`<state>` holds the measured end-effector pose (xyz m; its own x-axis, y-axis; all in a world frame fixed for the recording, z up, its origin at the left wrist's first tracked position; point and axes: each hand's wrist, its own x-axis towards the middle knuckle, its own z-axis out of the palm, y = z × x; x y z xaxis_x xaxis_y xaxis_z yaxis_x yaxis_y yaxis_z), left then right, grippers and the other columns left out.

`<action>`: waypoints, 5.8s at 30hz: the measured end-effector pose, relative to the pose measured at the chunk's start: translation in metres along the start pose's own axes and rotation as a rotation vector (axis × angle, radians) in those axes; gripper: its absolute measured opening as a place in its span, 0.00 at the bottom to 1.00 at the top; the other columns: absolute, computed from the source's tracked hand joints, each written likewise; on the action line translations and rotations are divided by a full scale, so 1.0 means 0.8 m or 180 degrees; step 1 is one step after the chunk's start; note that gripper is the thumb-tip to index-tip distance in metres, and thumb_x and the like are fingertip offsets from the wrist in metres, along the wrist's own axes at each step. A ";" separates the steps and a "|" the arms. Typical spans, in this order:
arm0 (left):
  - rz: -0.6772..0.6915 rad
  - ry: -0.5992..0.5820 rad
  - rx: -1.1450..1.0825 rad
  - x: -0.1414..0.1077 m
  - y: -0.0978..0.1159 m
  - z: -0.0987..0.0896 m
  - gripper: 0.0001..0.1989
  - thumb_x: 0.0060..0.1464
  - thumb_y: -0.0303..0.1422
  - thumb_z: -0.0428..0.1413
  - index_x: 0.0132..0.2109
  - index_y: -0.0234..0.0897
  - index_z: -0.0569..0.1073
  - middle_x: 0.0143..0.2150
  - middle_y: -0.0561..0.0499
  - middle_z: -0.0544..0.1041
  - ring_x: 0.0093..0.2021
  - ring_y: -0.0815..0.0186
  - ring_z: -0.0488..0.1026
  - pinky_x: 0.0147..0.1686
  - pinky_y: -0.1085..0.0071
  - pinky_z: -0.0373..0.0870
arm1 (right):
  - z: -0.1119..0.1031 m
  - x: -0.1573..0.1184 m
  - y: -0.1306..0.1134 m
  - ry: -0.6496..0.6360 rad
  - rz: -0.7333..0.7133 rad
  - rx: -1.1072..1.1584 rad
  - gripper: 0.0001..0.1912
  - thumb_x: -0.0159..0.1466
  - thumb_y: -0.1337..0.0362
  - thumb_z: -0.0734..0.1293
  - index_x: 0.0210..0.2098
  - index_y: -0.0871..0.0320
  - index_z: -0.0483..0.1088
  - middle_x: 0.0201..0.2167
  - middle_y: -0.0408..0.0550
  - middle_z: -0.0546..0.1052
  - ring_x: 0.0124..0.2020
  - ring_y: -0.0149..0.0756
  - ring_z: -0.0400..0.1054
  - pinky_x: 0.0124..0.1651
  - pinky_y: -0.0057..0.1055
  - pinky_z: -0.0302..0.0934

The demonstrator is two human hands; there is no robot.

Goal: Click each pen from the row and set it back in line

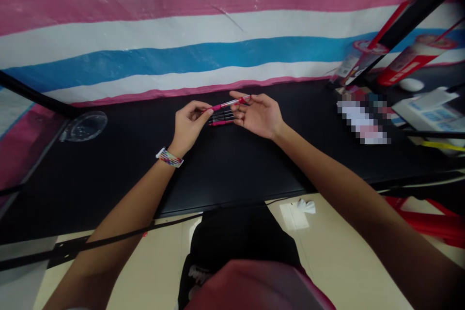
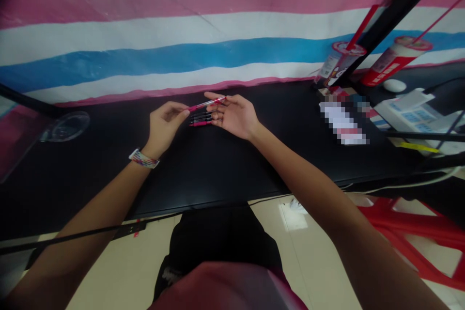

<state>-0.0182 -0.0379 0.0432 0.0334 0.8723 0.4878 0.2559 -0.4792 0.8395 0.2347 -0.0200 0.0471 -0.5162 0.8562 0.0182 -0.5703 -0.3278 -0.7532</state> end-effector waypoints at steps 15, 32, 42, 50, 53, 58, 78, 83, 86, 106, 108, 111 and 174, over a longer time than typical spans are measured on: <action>0.0057 -0.0011 0.0022 0.000 0.001 0.000 0.10 0.63 0.41 0.71 0.44 0.40 0.86 0.42 0.48 0.88 0.42 0.63 0.82 0.44 0.66 0.80 | 0.007 -0.003 -0.005 0.0190 0.0098 0.0037 0.25 0.68 0.48 0.68 0.58 0.55 0.78 0.42 0.52 0.83 0.35 0.40 0.69 0.43 0.37 0.72; 0.0046 -0.0065 -0.0030 -0.001 -0.001 0.002 0.12 0.63 0.44 0.72 0.44 0.41 0.85 0.42 0.48 0.87 0.41 0.63 0.82 0.44 0.66 0.80 | 0.004 -0.002 0.000 0.0134 -0.0058 0.0089 0.22 0.69 0.52 0.68 0.58 0.54 0.78 0.39 0.49 0.81 0.32 0.37 0.66 0.41 0.36 0.72; 0.0043 -0.0066 -0.0028 -0.001 0.000 0.002 0.10 0.62 0.42 0.71 0.43 0.42 0.86 0.42 0.48 0.87 0.41 0.62 0.82 0.45 0.65 0.80 | 0.004 -0.002 0.001 0.0049 -0.0094 -0.0006 0.26 0.67 0.48 0.68 0.59 0.53 0.78 0.39 0.48 0.81 0.33 0.37 0.67 0.41 0.36 0.72; 0.0022 -0.0091 0.0039 -0.001 -0.001 0.003 0.14 0.62 0.46 0.71 0.43 0.41 0.85 0.42 0.47 0.87 0.41 0.62 0.82 0.44 0.65 0.80 | 0.010 -0.005 -0.002 0.0156 -0.0080 -0.0307 0.29 0.67 0.48 0.68 0.64 0.50 0.76 0.38 0.46 0.79 0.35 0.37 0.68 0.40 0.35 0.70; 0.0016 -0.0075 0.0074 -0.001 0.000 0.002 0.13 0.63 0.45 0.71 0.43 0.41 0.85 0.42 0.47 0.87 0.41 0.62 0.82 0.44 0.64 0.80 | 0.009 -0.005 -0.002 0.0120 -0.0076 -0.0239 0.29 0.68 0.47 0.68 0.64 0.52 0.76 0.39 0.47 0.80 0.36 0.38 0.69 0.40 0.35 0.70; 0.0027 -0.0071 0.0089 0.000 0.001 0.001 0.16 0.63 0.49 0.71 0.43 0.40 0.84 0.42 0.47 0.87 0.41 0.62 0.82 0.45 0.64 0.80 | 0.009 -0.004 -0.002 0.0072 -0.0070 -0.0185 0.28 0.68 0.48 0.67 0.64 0.52 0.75 0.39 0.48 0.81 0.35 0.39 0.68 0.40 0.36 0.70; 0.0167 0.0035 0.0169 0.005 -0.012 -0.006 0.07 0.64 0.37 0.70 0.48 0.46 0.88 0.49 0.47 0.89 0.50 0.59 0.86 0.54 0.60 0.83 | -0.004 0.009 0.002 0.1008 -0.1141 -0.1834 0.13 0.66 0.52 0.75 0.45 0.52 0.84 0.35 0.48 0.78 0.34 0.38 0.67 0.37 0.37 0.68; 0.0115 0.0211 0.0122 0.011 -0.024 -0.008 0.07 0.62 0.34 0.71 0.47 0.46 0.89 0.49 0.48 0.90 0.49 0.58 0.87 0.57 0.57 0.83 | -0.019 0.013 0.002 0.1075 -0.1525 -0.2607 0.10 0.67 0.53 0.76 0.42 0.51 0.84 0.40 0.49 0.81 0.41 0.43 0.74 0.48 0.45 0.72; 0.0067 0.0238 0.0128 0.011 -0.027 -0.005 0.07 0.62 0.35 0.71 0.47 0.44 0.89 0.49 0.47 0.90 0.51 0.57 0.87 0.58 0.56 0.83 | -0.021 0.010 0.000 0.0868 -0.1547 -0.3046 0.11 0.68 0.54 0.76 0.45 0.51 0.85 0.46 0.51 0.83 0.46 0.46 0.76 0.56 0.49 0.71; 0.0102 -0.0171 0.0830 0.019 -0.070 -0.004 0.12 0.62 0.27 0.66 0.45 0.50 0.90 0.44 0.50 0.91 0.46 0.55 0.86 0.56 0.52 0.81 | -0.059 0.021 0.005 0.0707 -0.1521 -0.4765 0.20 0.71 0.69 0.63 0.49 0.53 0.87 0.52 0.55 0.86 0.59 0.58 0.75 0.70 0.61 0.63; 0.0143 -0.0215 0.0944 0.019 -0.073 -0.005 0.13 0.62 0.27 0.66 0.46 0.51 0.90 0.45 0.50 0.91 0.46 0.54 0.85 0.56 0.51 0.80 | -0.059 0.021 0.005 0.0703 -0.1532 -0.4873 0.23 0.70 0.71 0.61 0.50 0.54 0.87 0.52 0.55 0.87 0.58 0.57 0.76 0.70 0.60 0.65; 0.0117 -0.0301 0.1179 0.019 -0.070 -0.006 0.15 0.65 0.26 0.63 0.47 0.52 0.90 0.47 0.51 0.91 0.50 0.53 0.84 0.58 0.49 0.79 | -0.057 0.021 0.007 0.0742 -0.1550 -0.5044 0.24 0.67 0.74 0.61 0.49 0.56 0.87 0.51 0.55 0.87 0.56 0.57 0.77 0.69 0.60 0.66; 0.0046 -0.0492 0.0671 -0.013 -0.004 0.009 0.09 0.68 0.39 0.62 0.51 0.45 0.82 0.62 0.44 0.81 0.67 0.50 0.76 0.70 0.50 0.69 | 0.007 -0.012 0.036 -0.0524 -0.1918 -0.5135 0.10 0.68 0.70 0.69 0.45 0.54 0.80 0.39 0.51 0.81 0.43 0.48 0.70 0.52 0.46 0.66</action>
<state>-0.0122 -0.0443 0.0335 0.1814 0.8778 0.4433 0.4495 -0.4750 0.7565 0.2200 -0.0400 0.0292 -0.6011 0.6183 0.5064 0.4175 0.7832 -0.4607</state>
